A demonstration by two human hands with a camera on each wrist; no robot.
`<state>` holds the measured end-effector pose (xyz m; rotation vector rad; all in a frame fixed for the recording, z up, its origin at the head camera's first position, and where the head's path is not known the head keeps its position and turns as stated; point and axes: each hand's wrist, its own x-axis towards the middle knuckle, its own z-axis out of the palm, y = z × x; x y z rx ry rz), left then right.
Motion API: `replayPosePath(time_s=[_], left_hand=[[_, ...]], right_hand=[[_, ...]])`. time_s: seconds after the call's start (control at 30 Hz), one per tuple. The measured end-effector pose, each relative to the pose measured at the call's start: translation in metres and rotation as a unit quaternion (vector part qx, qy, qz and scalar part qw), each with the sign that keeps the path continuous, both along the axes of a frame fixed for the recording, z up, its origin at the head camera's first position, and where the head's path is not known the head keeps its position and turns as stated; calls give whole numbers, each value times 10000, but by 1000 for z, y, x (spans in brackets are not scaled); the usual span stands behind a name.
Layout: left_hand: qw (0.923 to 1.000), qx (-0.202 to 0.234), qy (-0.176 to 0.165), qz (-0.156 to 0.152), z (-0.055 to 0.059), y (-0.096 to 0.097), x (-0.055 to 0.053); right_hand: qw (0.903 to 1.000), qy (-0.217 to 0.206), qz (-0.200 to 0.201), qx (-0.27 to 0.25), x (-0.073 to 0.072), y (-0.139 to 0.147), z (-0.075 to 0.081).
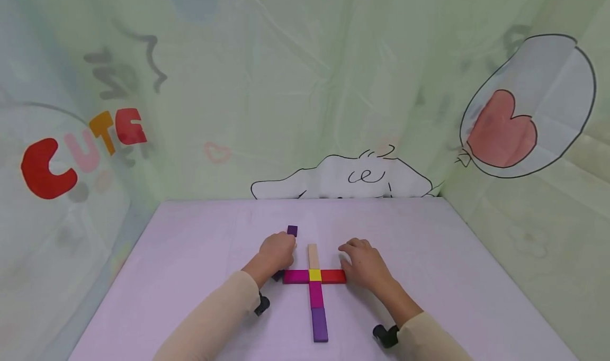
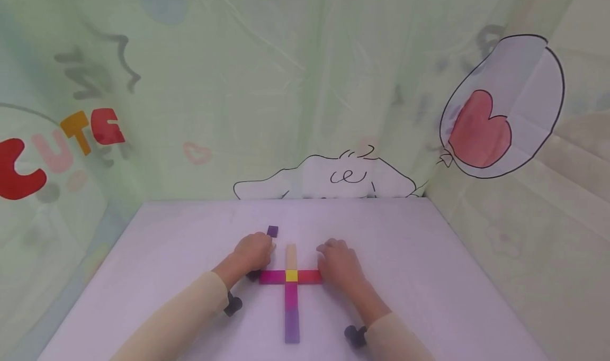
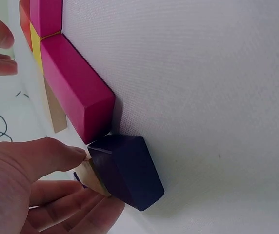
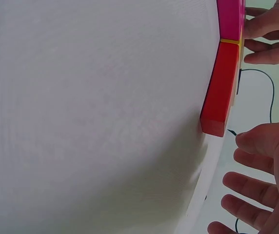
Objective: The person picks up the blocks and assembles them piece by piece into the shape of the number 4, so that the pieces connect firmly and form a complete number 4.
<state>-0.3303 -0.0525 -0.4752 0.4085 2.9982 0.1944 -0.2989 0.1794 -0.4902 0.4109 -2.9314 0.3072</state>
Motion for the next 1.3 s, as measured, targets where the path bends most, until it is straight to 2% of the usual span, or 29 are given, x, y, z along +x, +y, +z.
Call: replayPosePath(time_s=[0.23,0.53,1.0,1.3], left_hand=[[9994,201,-198,181,2,-1,-1],[9977,271,-363,495,3,-2,-3],[9975,272,-386,533,7,0,-2],[9971,328,-393,560,8,0,2]], right_hand=[[9999,-122,-105,-49,1,-4,1],[9999,-52,-99,-25,0,-5,2],[9998,-77,-147,-64,-3,-7,4],[9997,-211,-134,-80,-6,-8,-3]])
